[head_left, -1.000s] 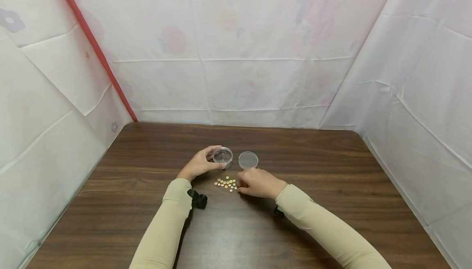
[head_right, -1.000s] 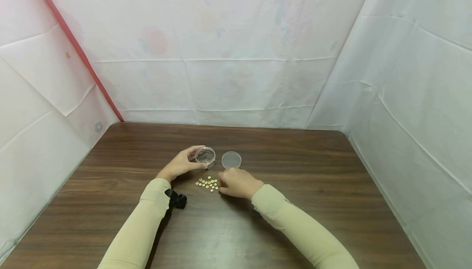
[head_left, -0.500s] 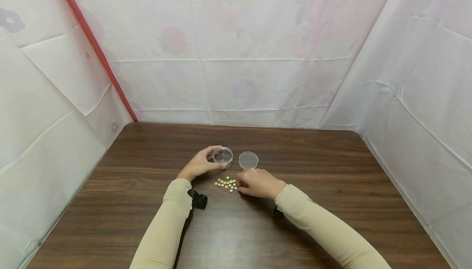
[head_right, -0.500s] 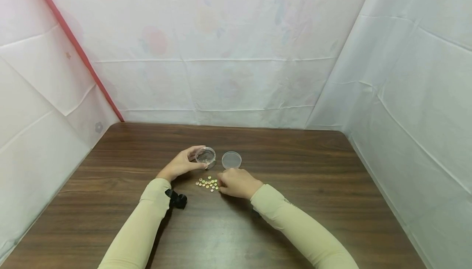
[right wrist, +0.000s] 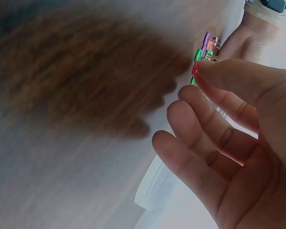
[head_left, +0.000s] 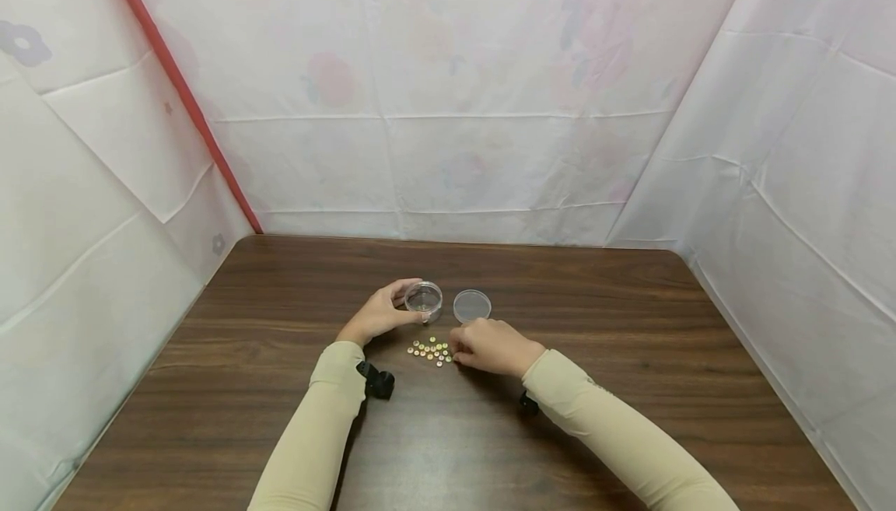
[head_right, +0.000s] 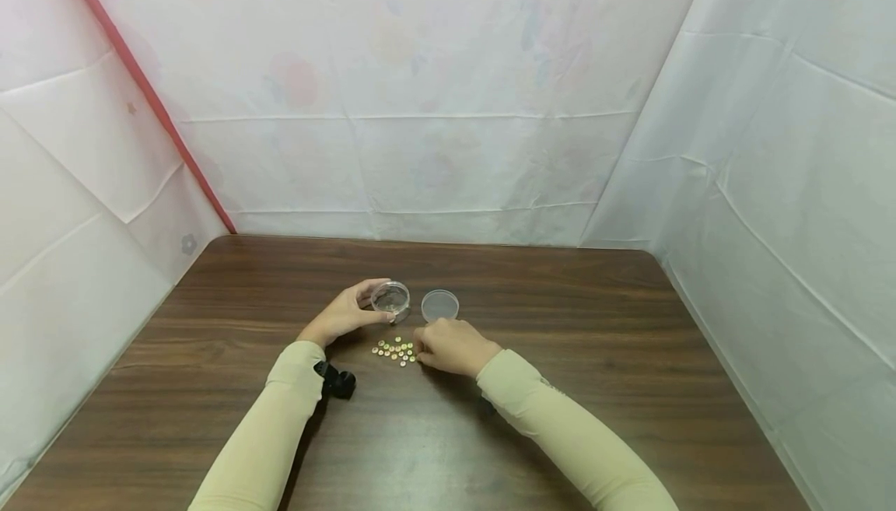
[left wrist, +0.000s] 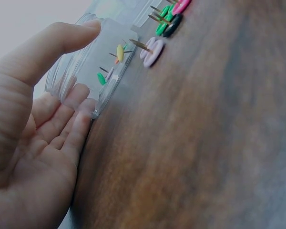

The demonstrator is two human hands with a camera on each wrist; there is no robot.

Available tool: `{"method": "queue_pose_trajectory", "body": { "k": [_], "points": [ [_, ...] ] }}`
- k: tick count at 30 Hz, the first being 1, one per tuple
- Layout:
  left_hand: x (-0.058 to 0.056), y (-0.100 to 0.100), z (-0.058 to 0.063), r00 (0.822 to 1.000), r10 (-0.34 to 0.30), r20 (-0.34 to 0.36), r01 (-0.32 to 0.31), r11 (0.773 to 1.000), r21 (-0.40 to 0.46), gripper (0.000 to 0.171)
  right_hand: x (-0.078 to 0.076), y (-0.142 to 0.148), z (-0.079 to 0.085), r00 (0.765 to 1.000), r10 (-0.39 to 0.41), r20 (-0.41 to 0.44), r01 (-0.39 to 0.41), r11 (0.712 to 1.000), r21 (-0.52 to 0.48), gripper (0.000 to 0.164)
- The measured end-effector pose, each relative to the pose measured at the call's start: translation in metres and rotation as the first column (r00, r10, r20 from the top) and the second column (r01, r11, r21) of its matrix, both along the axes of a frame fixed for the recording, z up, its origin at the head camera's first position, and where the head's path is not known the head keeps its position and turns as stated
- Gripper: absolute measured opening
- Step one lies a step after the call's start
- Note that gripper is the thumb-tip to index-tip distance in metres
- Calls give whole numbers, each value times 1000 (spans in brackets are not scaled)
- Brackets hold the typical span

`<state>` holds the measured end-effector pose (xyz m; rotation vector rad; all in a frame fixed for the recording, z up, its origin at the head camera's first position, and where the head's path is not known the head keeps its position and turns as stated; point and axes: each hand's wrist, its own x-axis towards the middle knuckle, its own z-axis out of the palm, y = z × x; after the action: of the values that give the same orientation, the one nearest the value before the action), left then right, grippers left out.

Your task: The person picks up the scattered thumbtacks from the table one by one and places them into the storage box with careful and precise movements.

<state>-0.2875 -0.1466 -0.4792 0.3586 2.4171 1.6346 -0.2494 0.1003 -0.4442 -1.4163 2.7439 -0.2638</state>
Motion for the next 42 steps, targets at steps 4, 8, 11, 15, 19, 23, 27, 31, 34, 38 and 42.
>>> {"method": "queue_pose_trajectory", "body": {
  "k": [4, 8, 11, 15, 19, 23, 27, 31, 34, 38, 42],
  "points": [
    [-4, 0, -9, 1000, 23, -13, -23, 1000, -6, 74, -2, 1, 0, 1000, -11, 8, 11, 1000, -5, 8],
    [-5, 0, -10, 999, 28, -25, -28, 1000, -1, 75, -6, 2, 0, 1000, -29, -2, 29, 999, -13, 6],
    [-4, 0, -9, 999, 31, -19, -31, 1000, -5, 75, -10, 2, 1, 999, -42, -10, 41, 999, -27, 6],
    [-4, -1, -9, 999, 33, -8, -34, 999, -13, 74, -16, 2, 5, 998, -63, -11, 62, 997, -52, 7],
    [-4, -2, -9, 1000, 25, -9, -25, 1000, -10, 73, -21, 0, 9, 995, -95, 0, 95, 992, -80, 6],
    [-4, -2, -10, 1000, 10, -9, -10, 1000, 7, 74, -26, -2, 11, 992, -122, 32, 125, 986, -108, 6],
    [-5, -1, -10, 1000, 15, -5, -15, 1000, 4, 74, -33, -5, 11, 991, -131, 25, 133, 983, -126, 6],
    [-5, 0, -10, 1000, 26, 3, -26, 1000, 0, 72, -39, -9, 11, 991, -135, 12, 135, 979, -152, 6],
    [-5, -1, -9, 1000, 26, 4, -26, 1000, -4, 71, -42, -13, 12, 991, -134, 7, 133, 975, -180, 5],
    [-5, -1, -10, 1000, 21, 11, -21, 1000, -1, 72, -45, -20, 14, 990, -138, -8, 133, 969, -207, 4],
    [-5, -1, -10, 1000, 15, 22, -15, 1000, 9, 73, -48, -25, 12, 990, -136, -23, 128, 968, -217, 4]
  ]
}}
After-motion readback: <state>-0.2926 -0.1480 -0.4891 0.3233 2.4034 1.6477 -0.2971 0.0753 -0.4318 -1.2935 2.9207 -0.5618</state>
